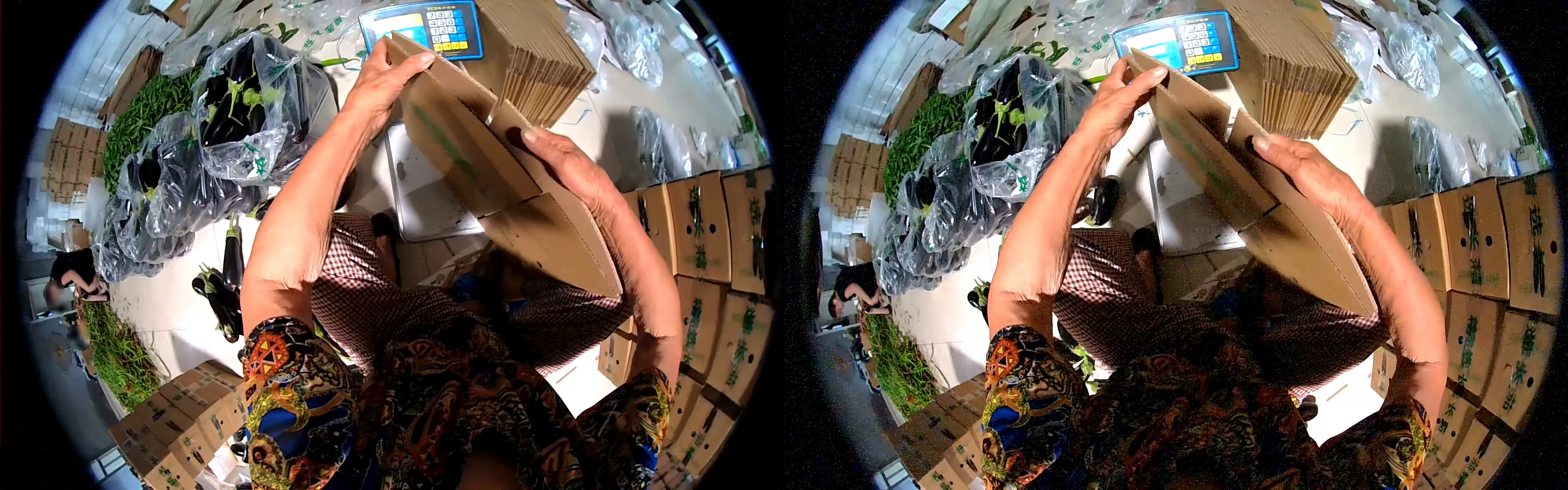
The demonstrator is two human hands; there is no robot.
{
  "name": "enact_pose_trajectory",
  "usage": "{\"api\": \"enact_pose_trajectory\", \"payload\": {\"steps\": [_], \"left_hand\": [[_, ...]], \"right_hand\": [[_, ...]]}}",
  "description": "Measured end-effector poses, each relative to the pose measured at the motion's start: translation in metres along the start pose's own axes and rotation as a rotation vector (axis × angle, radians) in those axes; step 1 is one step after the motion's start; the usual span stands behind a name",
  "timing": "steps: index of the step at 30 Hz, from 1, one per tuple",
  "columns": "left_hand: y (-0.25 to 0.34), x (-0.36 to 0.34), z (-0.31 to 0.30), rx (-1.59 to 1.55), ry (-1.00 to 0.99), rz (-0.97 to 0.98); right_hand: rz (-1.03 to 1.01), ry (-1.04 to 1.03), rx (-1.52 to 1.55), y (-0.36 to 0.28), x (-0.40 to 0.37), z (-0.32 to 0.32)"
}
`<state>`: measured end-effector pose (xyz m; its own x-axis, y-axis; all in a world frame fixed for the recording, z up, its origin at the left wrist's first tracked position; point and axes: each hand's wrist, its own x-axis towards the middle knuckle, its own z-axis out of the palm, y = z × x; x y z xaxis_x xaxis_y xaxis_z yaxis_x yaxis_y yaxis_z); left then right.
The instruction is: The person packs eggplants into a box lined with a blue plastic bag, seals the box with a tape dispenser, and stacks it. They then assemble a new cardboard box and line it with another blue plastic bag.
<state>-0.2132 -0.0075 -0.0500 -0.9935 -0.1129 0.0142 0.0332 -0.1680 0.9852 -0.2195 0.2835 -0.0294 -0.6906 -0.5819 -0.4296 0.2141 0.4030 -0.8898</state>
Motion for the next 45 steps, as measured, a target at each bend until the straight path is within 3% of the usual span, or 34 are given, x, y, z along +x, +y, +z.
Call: {"api": "enact_pose_trajectory", "payload": {"steps": [1, 4, 5, 6, 8, 9, 13, 14, 16, 18, 21, 26, 28, 30, 32, 33, 36, 39, 40, 41, 42, 43, 44, 45], "left_hand": [[0.0, 0.002, -0.002, -0.015, 0.018, -0.02], [-0.005, 0.013, -0.021, 0.163, 0.165, -0.128], [0.0, 0.014, -0.026, 0.24, 0.234, -0.138], [0.003, 0.014, -0.042, 0.174, 0.097, -0.066], [0.022, -0.002, -0.044, 0.48, -0.039, 0.079], [0.041, -0.011, -0.04, 0.649, -0.13, 0.054], [0.071, -0.024, -0.027, 0.801, -0.434, 0.006], [0.07, -0.027, -0.017, 0.798, -0.5, -0.044], [0.066, -0.038, 0.008, 0.79, -0.427, -0.24], [0.045, -0.038, 0.0, 0.7, -0.405, -0.21], [0.035, -0.034, -0.023, 0.649, -0.441, -0.275], [0.023, -0.035, -0.005, 0.558, -0.357, -0.352], [0.017, -0.03, 0.005, 0.542, -0.407, -0.351], [0.001, -0.033, 0.007, 0.383, -0.343, -0.171], [-0.002, -0.036, 0.007, 0.333, -0.397, -0.06], [-0.004, -0.036, 0.009, 0.319, -0.439, -0.095], [-0.027, -0.035, -0.01, 0.156, -0.494, -0.151], [-0.077, -0.064, -0.061, 0.283, -0.258, -0.224], [-0.13, -0.062, -0.096, 0.844, -0.218, -0.016], [-0.159, -0.088, -0.117, 0.897, 0.037, -0.004], [-0.216, -0.109, -0.147, 1.04, 0.266, -0.201], [-0.224, -0.141, -0.156, 0.972, 0.497, -0.26], [-0.27, -0.162, -0.174, 1.157, 0.578, -0.272], [-0.261, -0.181, -0.166, 1.151, 0.529, -0.496]], "right_hand": [[-0.051, 0.019, 0.018, -0.002, -0.002, 0.002], [-0.266, 0.098, -0.556, -0.01, 0.002, -0.012], [-0.297, 0.191, -0.539, -0.007, 0.007, -0.013], [-0.315, 0.168, -0.552, -0.005, 0.016, -0.022], [-0.368, 0.322, -0.667, -0.008, 0.031, -0.03], [-0.427, 0.314, -0.608, -0.009, 0.042, -0.036], [-0.668, 0.386, -0.881, -0.054, 0.064, -0.026], [-0.69, 0.359, -0.882, -0.058, 0.075, -0.017], [-0.706, 0.311, -0.943, -0.064, 0.095, -0.001], [-0.804, 0.302, -0.935, -0.057, 0.119, 0.0], [-0.565, 0.152, -0.945, -0.063, 0.122, 0.004], [-0.885, 0.227, -0.917, -0.051, 0.149, 0.001], [-0.687, 0.166, -0.955, -0.062, 0.137, -0.003], [-0.444, 0.166, -0.947, -0.079, 0.112, 0.008], [-0.555, 0.309, -0.903, -0.064, 0.117, 0.006], [-0.42, 0.336, -0.997, -0.075, 0.104, 0.022], [-0.31, 0.439, -1.065, -0.073, 0.116, 0.036], [-0.474, 0.393, -0.967, -0.062, 0.125, 0.021], [-0.524, 0.37, -0.944, -0.06, 0.126, 0.018], [-0.554, 0.354, -0.924, -0.059, 0.127, 0.019], [-0.581, 0.338, -0.906, -0.059, 0.127, 0.021], [-0.547, 0.318, -0.88, -0.062, 0.125, 0.028], [-0.543, 0.33, -0.911, -0.063, 0.122, 0.029], [-0.544, 0.345, -0.942, -0.068, 0.117, 0.031]]}}
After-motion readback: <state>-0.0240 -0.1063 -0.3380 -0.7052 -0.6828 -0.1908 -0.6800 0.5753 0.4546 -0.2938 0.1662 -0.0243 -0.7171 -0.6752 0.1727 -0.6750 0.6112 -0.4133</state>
